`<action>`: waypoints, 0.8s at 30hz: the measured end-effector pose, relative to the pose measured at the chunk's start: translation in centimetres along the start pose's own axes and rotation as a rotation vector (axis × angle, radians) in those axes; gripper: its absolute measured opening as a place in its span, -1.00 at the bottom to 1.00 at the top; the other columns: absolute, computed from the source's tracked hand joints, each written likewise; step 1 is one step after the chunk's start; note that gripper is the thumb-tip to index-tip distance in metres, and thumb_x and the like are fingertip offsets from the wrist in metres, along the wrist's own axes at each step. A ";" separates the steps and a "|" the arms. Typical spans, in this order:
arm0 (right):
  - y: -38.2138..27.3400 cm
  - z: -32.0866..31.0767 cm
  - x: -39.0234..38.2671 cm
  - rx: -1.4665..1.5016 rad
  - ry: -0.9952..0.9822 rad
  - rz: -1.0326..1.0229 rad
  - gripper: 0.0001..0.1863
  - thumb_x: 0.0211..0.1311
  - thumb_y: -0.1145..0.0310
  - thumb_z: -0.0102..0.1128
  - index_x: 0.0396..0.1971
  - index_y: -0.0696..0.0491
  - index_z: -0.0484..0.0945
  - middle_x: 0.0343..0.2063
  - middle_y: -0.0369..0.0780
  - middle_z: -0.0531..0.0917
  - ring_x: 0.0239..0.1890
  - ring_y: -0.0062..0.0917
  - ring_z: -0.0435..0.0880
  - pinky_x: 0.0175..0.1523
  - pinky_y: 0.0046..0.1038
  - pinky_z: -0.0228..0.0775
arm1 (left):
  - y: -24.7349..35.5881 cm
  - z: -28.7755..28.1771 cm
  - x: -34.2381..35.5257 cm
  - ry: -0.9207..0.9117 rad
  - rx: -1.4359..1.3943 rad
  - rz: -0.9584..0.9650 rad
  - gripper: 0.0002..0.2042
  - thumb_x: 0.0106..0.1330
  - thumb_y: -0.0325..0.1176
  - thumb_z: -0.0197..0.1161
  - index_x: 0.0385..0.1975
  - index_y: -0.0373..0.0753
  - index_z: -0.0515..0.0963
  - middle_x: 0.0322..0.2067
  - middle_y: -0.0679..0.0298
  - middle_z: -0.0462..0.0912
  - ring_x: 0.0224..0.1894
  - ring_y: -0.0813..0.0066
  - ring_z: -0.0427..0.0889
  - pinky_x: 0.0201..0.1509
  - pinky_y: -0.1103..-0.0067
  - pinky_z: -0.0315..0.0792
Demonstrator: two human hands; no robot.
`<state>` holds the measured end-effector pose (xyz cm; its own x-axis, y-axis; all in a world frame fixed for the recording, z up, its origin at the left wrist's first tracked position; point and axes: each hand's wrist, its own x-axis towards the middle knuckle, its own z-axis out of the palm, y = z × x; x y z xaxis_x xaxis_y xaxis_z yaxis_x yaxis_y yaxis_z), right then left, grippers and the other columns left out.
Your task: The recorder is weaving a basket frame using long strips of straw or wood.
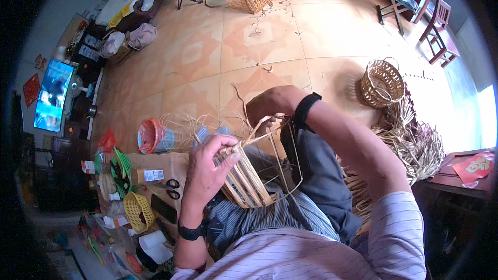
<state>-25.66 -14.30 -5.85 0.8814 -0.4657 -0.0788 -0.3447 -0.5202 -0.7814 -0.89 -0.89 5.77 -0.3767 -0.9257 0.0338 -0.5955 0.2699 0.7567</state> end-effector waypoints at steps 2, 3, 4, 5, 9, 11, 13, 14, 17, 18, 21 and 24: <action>0.4 0.1 -0.8 0.060 0.201 -0.278 -0.76 0.34 0.26 0.39 -0.17 0.12 0.71 -0.26 -0.18 0.65 -0.12 -0.35 0.66 0.00 -0.36 0.52 | 0.4 0.2 -0.1 -0.005 0.102 0.053 -0.78 0.40 -0.35 0.40 -0.08 -0.29 0.58 -0.20 0.08 0.71 -0.16 0.09 0.76 -0.09 0.34 0.59; 0.2 0.2 -1.3 0.130 0.227 -0.260 -0.73 0.30 0.23 0.42 -0.18 0.13 0.70 -0.27 -0.17 0.65 -0.14 -0.32 0.65 0.00 -0.35 0.52 | 0.3 0.6 0.0 0.013 0.110 0.103 -0.77 0.38 -0.35 0.41 -0.08 -0.28 0.58 -0.20 0.08 0.71 -0.17 0.06 0.75 -0.10 0.33 0.59; 0.2 0.3 -1.3 0.127 0.226 -0.260 -0.73 0.30 0.23 0.42 -0.18 0.13 0.70 -0.27 -0.17 0.65 -0.14 -0.32 0.65 0.00 -0.35 0.52 | 0.2 0.9 0.2 0.032 0.118 0.155 -0.76 0.36 -0.35 0.43 -0.09 -0.27 0.57 -0.21 0.07 0.71 -0.18 0.03 0.75 -0.10 0.32 0.59; 0.3 0.4 -1.1 0.099 0.241 -0.203 -0.72 0.27 0.22 0.43 -0.21 0.13 0.70 -0.27 -0.16 0.65 -0.14 -0.32 0.66 0.01 -0.33 0.53 | 0.0 1.2 0.3 0.034 0.117 0.157 -0.76 0.36 -0.35 0.43 -0.09 -0.27 0.57 -0.21 0.07 0.71 -0.18 0.03 0.75 -0.10 0.32 0.59; -1.4 -0.4 -1.3 -0.258 0.334 -0.160 -0.72 0.22 0.19 0.43 -0.28 0.10 0.67 -0.28 -0.16 0.67 -0.17 -0.26 0.67 -0.05 -0.29 0.56 | -0.5 1.7 0.5 0.013 -0.006 0.061 -0.76 0.33 -0.38 0.47 -0.12 -0.29 0.58 -0.20 0.12 0.75 -0.12 0.16 0.78 -0.03 0.37 0.62; -3.2 -1.4 -1.5 -0.444 0.447 -0.032 -0.77 0.26 0.24 0.37 -0.31 0.10 0.62 -0.29 -0.14 0.68 -0.20 -0.21 0.69 -0.11 -0.24 0.55 | -0.3 1.5 0.6 0.021 -0.087 0.008 -0.77 0.32 -0.41 0.48 -0.14 -0.32 0.59 -0.20 0.15 0.76 -0.08 0.26 0.80 0.04 0.42 0.63; -7.0 -2.4 -2.0 -0.579 0.731 0.102 -0.80 0.32 0.30 0.34 -0.33 0.11 0.56 -0.37 -0.07 0.68 -0.31 -0.08 0.71 -0.28 -0.13 0.51 | -0.5 0.9 0.4 -0.036 -0.024 -0.011 -0.76 0.34 -0.43 0.48 -0.13 -0.36 0.59 -0.21 0.16 0.77 -0.07 0.36 0.81 0.08 0.45 0.64; -10.5 -2.1 -2.9 -0.415 0.850 0.118 -0.81 0.33 0.31 0.35 -0.32 0.11 0.56 -0.40 -0.05 0.66 -0.33 -0.06 0.71 -0.29 -0.13 0.50 | -0.7 0.7 0.1 -0.025 -0.022 -0.022 -0.76 0.34 -0.43 0.48 -0.13 -0.36 0.59 -0.21 0.16 0.77 -0.07 0.36 0.81 0.08 0.45 0.64; -16.6 3.0 -6.4 -0.090 1.007 0.151 -0.84 0.31 0.43 0.40 -0.31 0.12 0.56 -0.48 -0.05 0.61 -0.40 -0.06 0.68 -0.33 -0.16 0.49 | -0.8 0.9 0.5 -0.066 -0.135 -0.086 -0.72 0.36 -0.29 0.46 -0.11 -0.32 0.59 -0.23 0.05 0.78 -0.09 0.11 0.81 -0.04 0.34 0.64; -17.1 4.9 -6.7 -0.036 0.973 0.123 -0.84 0.30 0.48 0.40 -0.27 0.12 0.55 -0.49 -0.06 0.60 -0.40 -0.08 0.68 -0.32 -0.17 0.49 | -0.8 0.8 0.7 -0.081 -0.131 -0.045 -0.73 0.37 -0.31 0.45 -0.11 -0.33 0.59 -0.24 0.04 0.78 -0.10 0.10 0.81 -0.04 0.33 0.63; -17.4 10.1 -6.6 0.073 0.950 0.155 -0.69 0.23 0.55 0.41 -0.09 0.14 0.48 -0.37 -0.07 0.62 -0.32 -0.08 0.70 -0.26 -0.16 0.55 | -0.5 1.0 1.2 -0.121 -0.118 0.002 -0.75 0.38 -0.33 0.42 -0.10 -0.34 0.59 -0.24 0.02 0.77 -0.13 0.07 0.80 -0.05 0.31 0.62; -18.0 11.3 -5.8 0.043 0.981 0.196 -0.66 0.23 0.53 0.38 -0.06 0.16 0.45 -0.37 -0.07 0.62 -0.28 -0.07 0.71 -0.24 -0.15 0.57 | -0.1 0.9 0.8 -0.121 -0.067 0.010 -0.76 0.38 -0.34 0.40 -0.09 -0.34 0.58 -0.24 0.00 0.77 -0.14 0.04 0.80 -0.06 0.29 0.62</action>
<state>-20.89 5.84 1.72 0.1475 -0.9354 0.3214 -0.4261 -0.3533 -0.8328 -1.75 -1.37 5.19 -0.4673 -0.8834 -0.0347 -0.5446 0.2567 0.7985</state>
